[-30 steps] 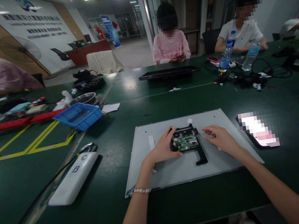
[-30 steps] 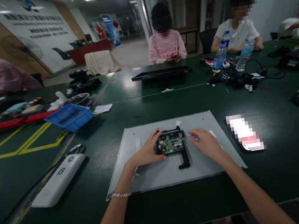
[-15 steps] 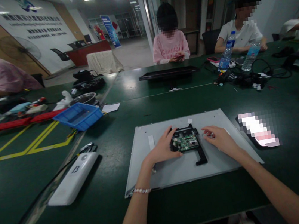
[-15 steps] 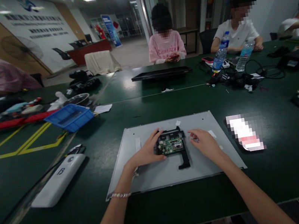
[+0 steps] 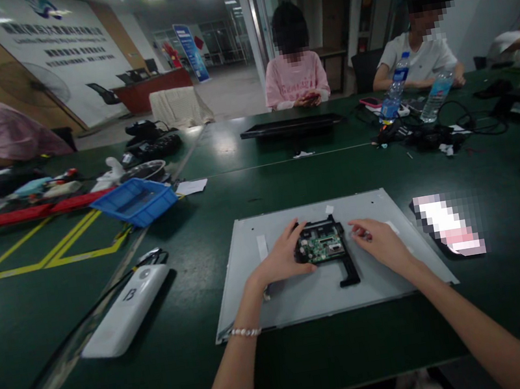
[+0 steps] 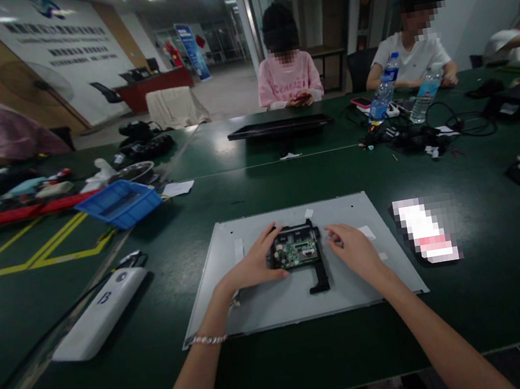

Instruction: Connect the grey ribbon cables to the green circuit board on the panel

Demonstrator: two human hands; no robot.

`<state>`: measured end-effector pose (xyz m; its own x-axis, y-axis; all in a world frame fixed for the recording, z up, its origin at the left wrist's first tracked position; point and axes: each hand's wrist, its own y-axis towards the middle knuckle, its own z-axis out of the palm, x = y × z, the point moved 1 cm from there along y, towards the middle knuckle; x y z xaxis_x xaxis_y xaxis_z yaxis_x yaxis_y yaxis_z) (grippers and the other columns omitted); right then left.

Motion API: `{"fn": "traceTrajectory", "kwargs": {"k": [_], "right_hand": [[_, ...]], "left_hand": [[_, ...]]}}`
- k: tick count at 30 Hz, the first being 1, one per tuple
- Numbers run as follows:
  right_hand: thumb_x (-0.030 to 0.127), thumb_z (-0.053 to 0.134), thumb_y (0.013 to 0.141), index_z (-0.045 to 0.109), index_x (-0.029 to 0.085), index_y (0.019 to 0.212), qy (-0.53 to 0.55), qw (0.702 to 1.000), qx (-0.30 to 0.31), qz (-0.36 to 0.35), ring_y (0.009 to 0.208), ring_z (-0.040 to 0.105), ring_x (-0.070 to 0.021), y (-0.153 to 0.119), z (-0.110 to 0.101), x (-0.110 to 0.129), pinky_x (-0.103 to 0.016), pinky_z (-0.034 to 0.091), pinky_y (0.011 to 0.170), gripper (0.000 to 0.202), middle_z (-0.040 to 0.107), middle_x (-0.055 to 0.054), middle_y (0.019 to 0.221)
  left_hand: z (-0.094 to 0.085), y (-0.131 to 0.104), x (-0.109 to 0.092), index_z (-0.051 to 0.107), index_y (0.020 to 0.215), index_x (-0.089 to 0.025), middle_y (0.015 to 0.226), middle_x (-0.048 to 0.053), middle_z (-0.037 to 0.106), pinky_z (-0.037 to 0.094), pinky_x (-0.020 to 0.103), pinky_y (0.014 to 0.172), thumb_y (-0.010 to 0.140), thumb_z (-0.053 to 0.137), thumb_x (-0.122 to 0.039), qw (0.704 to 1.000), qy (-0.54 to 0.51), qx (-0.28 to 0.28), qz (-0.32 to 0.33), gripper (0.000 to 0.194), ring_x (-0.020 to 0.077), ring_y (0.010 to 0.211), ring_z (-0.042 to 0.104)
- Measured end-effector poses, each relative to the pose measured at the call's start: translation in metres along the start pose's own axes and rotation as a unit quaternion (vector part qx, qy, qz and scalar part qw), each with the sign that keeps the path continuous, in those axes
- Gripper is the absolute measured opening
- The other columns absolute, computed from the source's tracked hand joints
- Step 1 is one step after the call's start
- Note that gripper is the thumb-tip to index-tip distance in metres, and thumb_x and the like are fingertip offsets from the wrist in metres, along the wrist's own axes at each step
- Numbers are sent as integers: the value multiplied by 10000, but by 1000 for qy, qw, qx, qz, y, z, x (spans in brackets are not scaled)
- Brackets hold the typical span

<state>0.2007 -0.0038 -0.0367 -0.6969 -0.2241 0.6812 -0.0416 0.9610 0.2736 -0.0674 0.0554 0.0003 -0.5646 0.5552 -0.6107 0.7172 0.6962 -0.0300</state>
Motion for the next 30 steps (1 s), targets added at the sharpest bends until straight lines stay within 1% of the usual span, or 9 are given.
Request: {"fn": "traceTrajectory", "kwargs": {"k": [4, 9, 12, 16, 20, 24, 27, 30], "right_hand": [[218, 487, 839, 588, 209, 1118, 2, 1000, 0, 2, 787, 597, -170, 0, 1, 1, -320, 485, 749, 297, 640, -49, 944], [251, 514, 835, 590, 198, 1111, -6, 1000, 2, 1, 784, 599, -179, 1, 1, 2, -331, 488, 744, 291, 641, -63, 962], [263, 503, 850, 597, 200, 1101, -14, 1000, -4, -2, 803, 599, -189, 1, -1, 5, -342, 484, 765, 275, 641, -69, 971], [245, 490, 855, 609, 204, 1079, -16, 1000, -17, -7, 841, 598, -195, 0, -4, 7, -342, 478, 787, 257, 640, -72, 1001], [219, 484, 851, 618, 196, 1067, 0, 1000, -27, -11, 856, 601, -186, 5, -6, 1, -318, 474, 785, 255, 644, -71, 1002], [196, 491, 845, 628, 184, 1055, -17, 999, -11, -32, 927, 593, -187, 23, -7, -3, -309, 459, 822, 251, 640, -76, 1035], [193, 511, 845, 635, 180, 1051, -65, 996, 19, -60, 981, 580, -197, 45, -7, -3, -322, 428, 883, 241, 642, -81, 1047], [188, 533, 843, 636, 185, 1064, -113, 990, 43, -72, 1006, 571, -200, 69, -4, 0, -318, 413, 896, 244, 638, -84, 1070]], "left_hand": [[0, 1, 0, 119, 1459, -230, 1534, 95, 33, 186, 463, 1124, 663, 709, -453, 1000, 3, 1, 1, 1015, 323, 1390, 117], [0, 1, 1, 113, 1462, -235, 1536, 96, 27, 181, 477, 1120, 657, 706, -452, 1000, -2, 0, 0, 1023, 334, 1387, 122], [1, 0, 1, 112, 1463, -235, 1538, 91, 15, 181, 466, 1124, 657, 708, -450, 1000, -4, -2, 1, 1025, 330, 1389, 115], [0, 0, 0, 93, 1464, -256, 1539, 81, 14, 187, 486, 1118, 658, 705, -466, 1000, -10, -2, -5, 1034, 337, 1388, 115], [-1, 1, -1, 114, 1461, -226, 1536, 105, 28, 184, 468, 1124, 673, 692, -499, 1000, -8, -3, 1, 1014, 324, 1391, 119], [0, 3, -1, 144, 1454, -208, 1535, 109, 44, 177, 458, 1128, 707, 664, -499, 1000, -1, -9, 6, 955, 312, 1391, 127], [1, 3, 0, 145, 1453, -191, 1533, 115, 53, 167, 447, 1132, 714, 658, -492, 1000, 4, -12, 10, 949, 305, 1394, 118], [1, 3, 0, 143, 1453, -182, 1533, 120, 49, 167, 436, 1134, 714, 654, -499, 1000, 8, -10, 11, 952, 297, 1398, 106]]}}
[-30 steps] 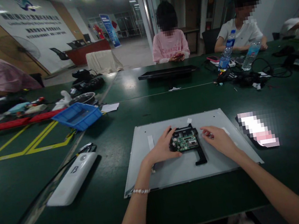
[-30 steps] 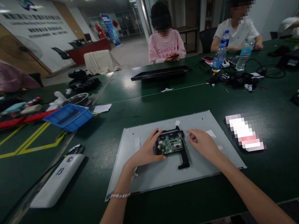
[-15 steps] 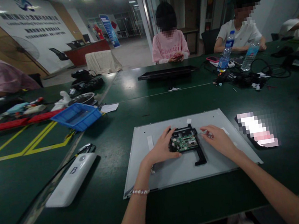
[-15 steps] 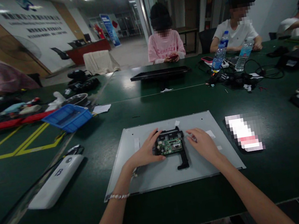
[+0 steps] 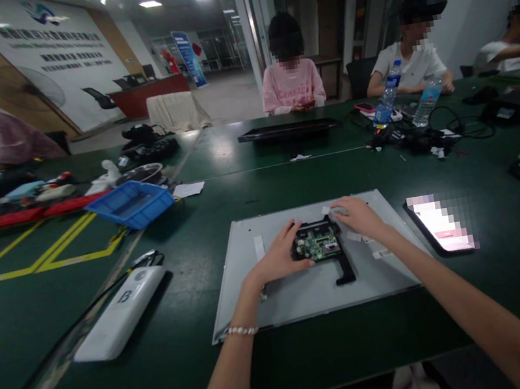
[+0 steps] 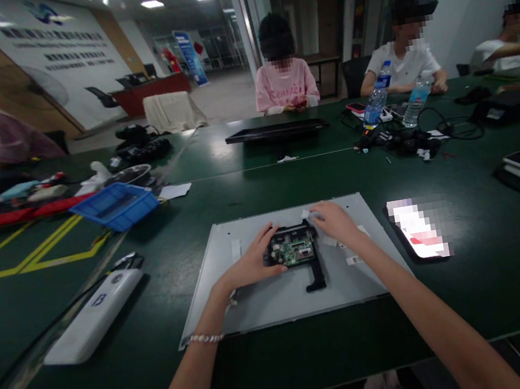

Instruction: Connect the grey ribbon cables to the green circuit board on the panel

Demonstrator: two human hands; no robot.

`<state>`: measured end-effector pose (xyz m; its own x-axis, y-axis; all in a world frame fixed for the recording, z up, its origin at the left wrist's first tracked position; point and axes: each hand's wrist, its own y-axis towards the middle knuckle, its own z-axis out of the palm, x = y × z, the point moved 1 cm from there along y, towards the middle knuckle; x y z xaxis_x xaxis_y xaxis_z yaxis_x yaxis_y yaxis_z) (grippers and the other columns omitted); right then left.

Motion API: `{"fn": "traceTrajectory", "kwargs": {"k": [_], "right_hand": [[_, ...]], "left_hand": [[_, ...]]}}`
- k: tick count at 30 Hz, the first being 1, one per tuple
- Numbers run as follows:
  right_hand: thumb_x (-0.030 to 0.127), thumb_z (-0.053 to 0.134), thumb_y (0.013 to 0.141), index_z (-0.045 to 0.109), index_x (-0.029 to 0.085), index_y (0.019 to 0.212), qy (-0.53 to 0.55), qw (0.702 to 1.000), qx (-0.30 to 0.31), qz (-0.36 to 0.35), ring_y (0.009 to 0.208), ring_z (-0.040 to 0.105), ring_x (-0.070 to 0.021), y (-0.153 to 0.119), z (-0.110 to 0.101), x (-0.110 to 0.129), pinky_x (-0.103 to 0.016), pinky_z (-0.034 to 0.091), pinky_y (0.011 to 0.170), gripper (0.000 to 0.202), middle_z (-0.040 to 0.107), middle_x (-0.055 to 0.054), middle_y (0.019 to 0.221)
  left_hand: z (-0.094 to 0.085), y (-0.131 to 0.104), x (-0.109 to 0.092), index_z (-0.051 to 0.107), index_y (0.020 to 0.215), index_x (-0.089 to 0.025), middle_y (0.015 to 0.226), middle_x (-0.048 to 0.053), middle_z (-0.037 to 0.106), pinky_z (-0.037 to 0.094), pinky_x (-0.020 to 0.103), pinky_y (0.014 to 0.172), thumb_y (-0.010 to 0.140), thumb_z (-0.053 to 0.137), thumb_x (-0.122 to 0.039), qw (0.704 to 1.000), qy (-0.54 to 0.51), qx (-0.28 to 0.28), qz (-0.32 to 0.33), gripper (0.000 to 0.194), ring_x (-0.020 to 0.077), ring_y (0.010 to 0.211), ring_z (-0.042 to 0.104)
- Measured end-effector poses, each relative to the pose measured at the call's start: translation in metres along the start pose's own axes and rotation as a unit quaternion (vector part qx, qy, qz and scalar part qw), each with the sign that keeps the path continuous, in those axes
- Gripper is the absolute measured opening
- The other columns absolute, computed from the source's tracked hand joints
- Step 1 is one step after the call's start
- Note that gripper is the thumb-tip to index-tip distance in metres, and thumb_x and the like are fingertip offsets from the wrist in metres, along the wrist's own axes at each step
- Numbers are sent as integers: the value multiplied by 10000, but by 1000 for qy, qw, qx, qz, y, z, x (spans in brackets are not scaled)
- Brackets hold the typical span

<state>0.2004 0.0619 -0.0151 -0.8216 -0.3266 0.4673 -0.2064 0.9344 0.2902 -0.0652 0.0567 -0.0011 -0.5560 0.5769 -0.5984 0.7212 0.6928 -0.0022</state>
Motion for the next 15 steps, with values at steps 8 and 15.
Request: {"fn": "traceTrajectory", "kwargs": {"k": [8, 15], "right_hand": [[162, 527, 862, 691, 189, 894, -127, 988, 68, -57, 926, 596, -216, 23, 4, 10, -281, 417, 776, 170, 666, -107, 952], [149, 519, 855, 691, 211, 923, -142, 989, 28, -20, 959, 595, -224, -2, -9, -1, -299, 432, 813, 195, 678, -91, 986]], "left_hand": [[1, -1, -1, 144, 1453, -197, 1531, 109, 70, 180, 442, 1131, 698, 658, -498, 1000, -1, -4, 0, 961, 302, 1392, 130], [0, -2, -2, 129, 1457, -214, 1534, 108, 57, 182, 487, 1123, 696, 656, -498, 1000, -12, 2, -8, 968, 331, 1387, 133]]}}
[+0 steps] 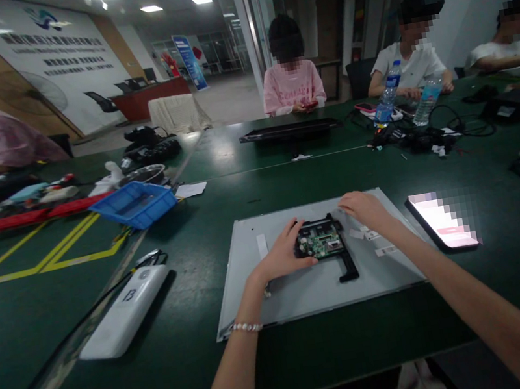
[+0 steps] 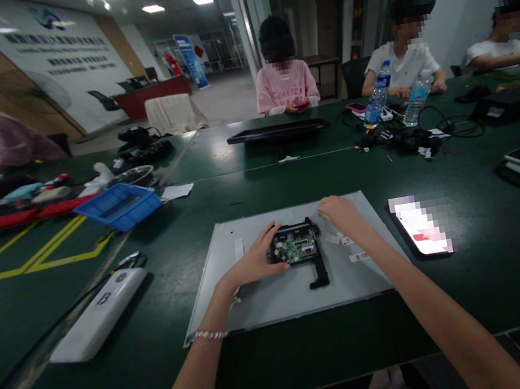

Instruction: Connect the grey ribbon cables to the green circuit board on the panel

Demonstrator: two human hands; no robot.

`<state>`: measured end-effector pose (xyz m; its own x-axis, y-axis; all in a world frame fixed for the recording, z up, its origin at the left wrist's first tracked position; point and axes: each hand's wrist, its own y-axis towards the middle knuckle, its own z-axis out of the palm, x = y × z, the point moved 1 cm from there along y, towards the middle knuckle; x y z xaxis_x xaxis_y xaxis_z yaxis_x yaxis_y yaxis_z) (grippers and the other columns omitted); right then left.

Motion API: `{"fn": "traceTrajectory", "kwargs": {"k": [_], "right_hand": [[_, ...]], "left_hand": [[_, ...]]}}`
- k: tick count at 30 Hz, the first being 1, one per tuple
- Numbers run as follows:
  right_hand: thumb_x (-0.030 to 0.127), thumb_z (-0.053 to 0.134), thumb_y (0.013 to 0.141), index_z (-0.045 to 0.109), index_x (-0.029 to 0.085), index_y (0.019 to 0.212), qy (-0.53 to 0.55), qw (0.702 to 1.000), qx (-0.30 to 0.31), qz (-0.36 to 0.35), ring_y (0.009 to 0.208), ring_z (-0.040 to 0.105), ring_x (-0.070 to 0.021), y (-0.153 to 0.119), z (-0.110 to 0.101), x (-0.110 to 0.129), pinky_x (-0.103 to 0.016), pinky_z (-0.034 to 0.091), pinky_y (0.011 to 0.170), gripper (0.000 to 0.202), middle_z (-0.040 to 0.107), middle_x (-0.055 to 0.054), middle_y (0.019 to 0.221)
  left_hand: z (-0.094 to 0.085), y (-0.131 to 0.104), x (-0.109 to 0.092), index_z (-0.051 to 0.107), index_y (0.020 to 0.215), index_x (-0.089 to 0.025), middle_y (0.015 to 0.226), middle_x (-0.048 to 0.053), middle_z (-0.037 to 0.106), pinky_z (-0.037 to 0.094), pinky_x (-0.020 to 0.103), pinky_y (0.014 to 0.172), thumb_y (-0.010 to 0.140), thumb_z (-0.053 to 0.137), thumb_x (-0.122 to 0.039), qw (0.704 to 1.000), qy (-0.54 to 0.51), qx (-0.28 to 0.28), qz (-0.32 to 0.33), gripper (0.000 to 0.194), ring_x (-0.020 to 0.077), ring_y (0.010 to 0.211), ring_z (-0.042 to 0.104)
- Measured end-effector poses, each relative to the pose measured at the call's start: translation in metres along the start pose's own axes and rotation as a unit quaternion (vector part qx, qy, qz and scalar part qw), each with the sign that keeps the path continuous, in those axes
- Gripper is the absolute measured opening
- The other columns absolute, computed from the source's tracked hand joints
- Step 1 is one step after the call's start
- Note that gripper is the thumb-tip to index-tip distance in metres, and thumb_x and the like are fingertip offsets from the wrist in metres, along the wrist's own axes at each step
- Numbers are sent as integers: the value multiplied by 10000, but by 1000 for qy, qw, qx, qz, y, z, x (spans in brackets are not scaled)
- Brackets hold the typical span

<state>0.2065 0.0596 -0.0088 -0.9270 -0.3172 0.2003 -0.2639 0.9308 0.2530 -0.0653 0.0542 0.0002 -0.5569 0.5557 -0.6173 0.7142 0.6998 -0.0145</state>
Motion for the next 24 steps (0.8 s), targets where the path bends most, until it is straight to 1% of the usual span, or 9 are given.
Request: {"fn": "traceTrajectory", "kwargs": {"k": [4, 7, 10, 13, 15, 18, 22, 24], "right_hand": [[120, 478, 854, 677, 230, 1022, 61, 998, 10, 9, 1039, 580, -231, -19, 5, -8, -352, 436, 885, 283, 664, -72, 1088], [108, 447, 851, 647, 227, 1099, 130, 991, -7, 23, 1055, 580, -214, -31, 7, -10, -382, 426, 932, 340, 648, -68, 1132], [165, 499, 835, 652, 214, 1088, 190, 981, -7, 40, 974, 613, -204, -41, 4, -10, -367, 470, 871, 300, 665, -73, 1074], [231, 598, 778, 663, 219, 1061, 242, 968, 23, 55, 889, 630, -202, -49, 0, -10, -339, 510, 762, 290, 667, -72, 1044], [242, 635, 743, 674, 224, 1033, 253, 965, 39, 58, 861, 630, -203, -52, -1, -10, -336, 511, 739, 294, 671, -71, 1023], [223, 638, 721, 686, 210, 980, 248, 966, 55, 57, 808, 631, -197, -51, 2, -9, -329, 502, 726, 263, 682, -68, 947], [191, 599, 726, 673, 193, 929, 262, 960, 67, 70, 726, 632, -177, -50, 7, -8, -304, 494, 687, 216, 679, -48, 808], [200, 595, 724, 660, 197, 892, 260, 961, 65, 73, 707, 628, -174, -50, 7, -6, -300, 488, 673, 181, 666, -41, 786]], "left_hand": [[0, -1, 0, 135, 1456, -207, 1533, 108, 60, 184, 465, 1128, 702, 657, -496, 1000, 0, -6, 5, 962, 314, 1389, 136], [0, 0, -1, 129, 1458, -212, 1532, 110, 68, 177, 473, 1128, 697, 661, -489, 1000, -4, -5, 2, 969, 318, 1390, 129], [1, 0, 0, 125, 1459, -216, 1532, 108, 72, 170, 479, 1128, 686, 666, -491, 1000, -6, -2, 1, 982, 327, 1388, 129], [1, 1, 2, 128, 1459, -219, 1533, 100, 66, 168, 481, 1129, 689, 664, -499, 1000, -3, -3, 2, 980, 329, 1387, 133], [2, 1, 3, 132, 1459, -219, 1534, 94, 62, 171, 468, 1133, 693, 663, -499, 1000, -1, -6, 3, 973, 321, 1389, 132], [3, 1, 4, 133, 1458, -201, 1531, 100, 65, 172, 444, 1139, 699, 662, -495, 1000, 0, -7, 3, 971, 309, 1391, 129], [3, 2, 3, 133, 1458, -197, 1529, 102, 78, 171, 463, 1136, 695, 661, -496, 1000, -4, -5, 5, 975, 319, 1390, 125], [2, 2, 2, 140, 1457, -200, 1529, 99, 81, 170, 467, 1136, 692, 664, -492, 1000, -5, -5, 5, 972, 323, 1389, 127]]}}
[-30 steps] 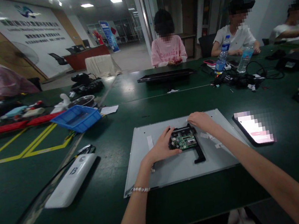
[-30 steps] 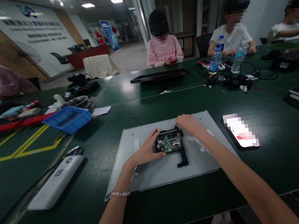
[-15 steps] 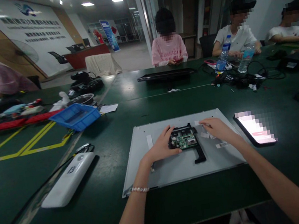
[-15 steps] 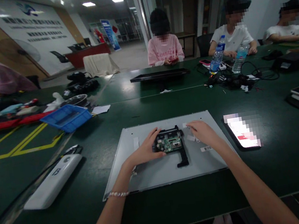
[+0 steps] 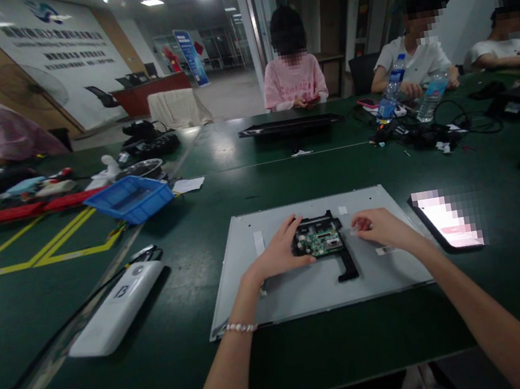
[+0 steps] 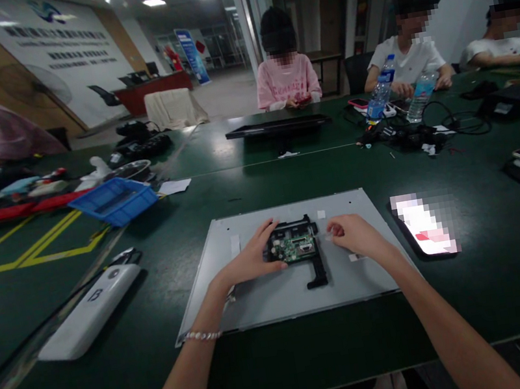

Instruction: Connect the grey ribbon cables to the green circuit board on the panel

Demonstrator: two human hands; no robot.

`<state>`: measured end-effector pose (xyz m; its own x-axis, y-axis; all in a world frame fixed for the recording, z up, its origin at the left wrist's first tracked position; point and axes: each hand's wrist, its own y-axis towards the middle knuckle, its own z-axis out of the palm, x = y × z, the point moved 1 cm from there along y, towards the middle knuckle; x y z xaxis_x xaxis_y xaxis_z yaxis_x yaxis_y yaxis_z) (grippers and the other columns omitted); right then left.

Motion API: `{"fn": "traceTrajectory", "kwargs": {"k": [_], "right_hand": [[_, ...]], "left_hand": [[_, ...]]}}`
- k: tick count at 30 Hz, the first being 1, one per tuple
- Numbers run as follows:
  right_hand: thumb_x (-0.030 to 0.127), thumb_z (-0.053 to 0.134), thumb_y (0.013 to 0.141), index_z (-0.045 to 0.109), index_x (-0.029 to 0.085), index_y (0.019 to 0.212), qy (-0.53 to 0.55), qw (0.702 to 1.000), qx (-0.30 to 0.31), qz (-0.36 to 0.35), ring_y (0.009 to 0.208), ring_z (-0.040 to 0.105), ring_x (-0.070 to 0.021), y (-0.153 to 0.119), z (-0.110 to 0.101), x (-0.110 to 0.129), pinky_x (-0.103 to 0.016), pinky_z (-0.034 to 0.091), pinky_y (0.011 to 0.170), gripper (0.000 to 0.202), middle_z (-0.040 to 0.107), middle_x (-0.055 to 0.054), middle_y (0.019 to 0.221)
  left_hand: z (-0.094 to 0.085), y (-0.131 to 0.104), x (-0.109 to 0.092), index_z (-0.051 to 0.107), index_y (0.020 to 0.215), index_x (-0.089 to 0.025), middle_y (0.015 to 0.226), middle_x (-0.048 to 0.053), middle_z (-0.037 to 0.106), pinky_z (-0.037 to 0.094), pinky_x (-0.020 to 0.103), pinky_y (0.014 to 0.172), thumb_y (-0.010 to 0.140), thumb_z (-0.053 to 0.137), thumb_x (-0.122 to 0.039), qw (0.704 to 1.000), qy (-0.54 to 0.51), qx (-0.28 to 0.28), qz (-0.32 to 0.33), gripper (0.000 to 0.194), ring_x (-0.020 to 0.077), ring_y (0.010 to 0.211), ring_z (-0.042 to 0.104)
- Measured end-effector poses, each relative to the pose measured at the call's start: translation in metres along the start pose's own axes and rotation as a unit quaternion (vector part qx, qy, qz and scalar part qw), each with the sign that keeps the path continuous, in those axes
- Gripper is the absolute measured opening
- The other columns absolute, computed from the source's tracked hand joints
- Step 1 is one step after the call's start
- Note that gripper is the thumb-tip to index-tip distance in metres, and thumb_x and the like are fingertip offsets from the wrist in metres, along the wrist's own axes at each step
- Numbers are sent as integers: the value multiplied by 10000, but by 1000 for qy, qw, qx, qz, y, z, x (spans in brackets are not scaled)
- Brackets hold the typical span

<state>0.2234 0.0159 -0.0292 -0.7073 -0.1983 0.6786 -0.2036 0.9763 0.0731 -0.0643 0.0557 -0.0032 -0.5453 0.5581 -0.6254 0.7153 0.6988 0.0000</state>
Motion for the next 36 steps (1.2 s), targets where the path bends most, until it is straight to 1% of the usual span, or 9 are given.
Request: {"fn": "traceTrajectory", "kwargs": {"k": [5, 9, 11, 15, 20, 24, 27, 30, 36], "right_hand": [[228, 591, 725, 624, 188, 807, -13, 999, -30, -7, 680, 620, -152, -3, 0, 6, -287, 479, 656, 97, 641, -63, 903], [195, 564, 735, 607, 201, 779, -10, 999, -36, 10, 700, 621, -165, -2, 1, 5, -275, 465, 648, 62, 654, -27, 751], [183, 554, 736, 608, 196, 807, 1, 999, -43, 25, 697, 623, -162, 0, 0, 3, -265, 464, 643, 89, 655, -20, 725], [190, 537, 754, 634, 188, 915, 7, 998, -54, 44, 685, 625, -153, 1, -2, 1, -255, 462, 632, 188, 676, -31, 779], [254, 507, 807, 672, 186, 853, -83, 993, -82, 29, 689, 613, -167, 0, -7, 0, -294, 452, 682, 184, 675, -58, 853], [259, 486, 844, 638, 181, 1015, -137, 984, -112, -3, 712, 606, -155, 3, -6, -4, -304, 451, 730, 242, 644, -75, 991], [246, 503, 851, 614, 188, 1073, -172, 979, -104, -30, 805, 611, -166, 10, -3, -4, -292, 447, 756, 255, 626, -73, 1046], [239, 519, 856, 630, 189, 1037, -230, 968, -92, -45, 917, 598, -197, 19, -2, 2, -286, 435, 774, 218, 635, -73, 1032], [235, 480, 898, 662, 178, 917, -315, 945, -62, -57, 887, 606, -202, 33, 0, 12, -273, 415, 728, 191, 665, -81, 938]], "left_hand": [[0, 0, 0, 139, 1456, -196, 1531, 97, 65, 174, 456, 1137, 691, 667, -498, 1000, 1, 4, -9, 978, 326, 1387, 134], [1, 0, 2, 134, 1458, -192, 1532, 101, 54, 165, 451, 1138, 695, 665, -503, 1000, 7, 7, -7, 980, 319, 1390, 125], [1, 0, 3, 128, 1458, -190, 1532, 107, 56, 166, 455, 1135, 693, 666, -498, 1000, 7, 8, -7, 984, 319, 1390, 124], [0, 1, 2, 136, 1458, -180, 1531, 117, 58, 168, 452, 1134, 688, 665, -508, 1000, 3, 5, -4, 990, 326, 1387, 128], [0, 0, 0, 123, 1461, -199, 1533, 105, 54, 168, 479, 1127, 691, 654, -525, 1000, -2, 10, -11, 991, 339, 1385, 128], [0, -1, 1, 130, 1459, -198, 1534, 101, 52, 172, 467, 1127, 694, 653, -528, 1000, 2, 9, -9, 984, 331, 1386, 129], [0, 0, 2, 135, 1458, -196, 1535, 99, 51, 172, 460, 1129, 690, 658, -521, 1000, 6, 7, -10, 984, 329, 1385, 130], [1, 0, 3, 136, 1457, -196, 1534, 101, 55, 170, 465, 1128, 691, 658, -513, 1000, 7, 5, -7, 979, 330, 1385, 132], [2, -1, 5, 135, 1457, -193, 1533, 105, 53, 179, 452, 1131, 693, 660, -529, 1000, 10, 4, -2, 986, 315, 1390, 126]]}}
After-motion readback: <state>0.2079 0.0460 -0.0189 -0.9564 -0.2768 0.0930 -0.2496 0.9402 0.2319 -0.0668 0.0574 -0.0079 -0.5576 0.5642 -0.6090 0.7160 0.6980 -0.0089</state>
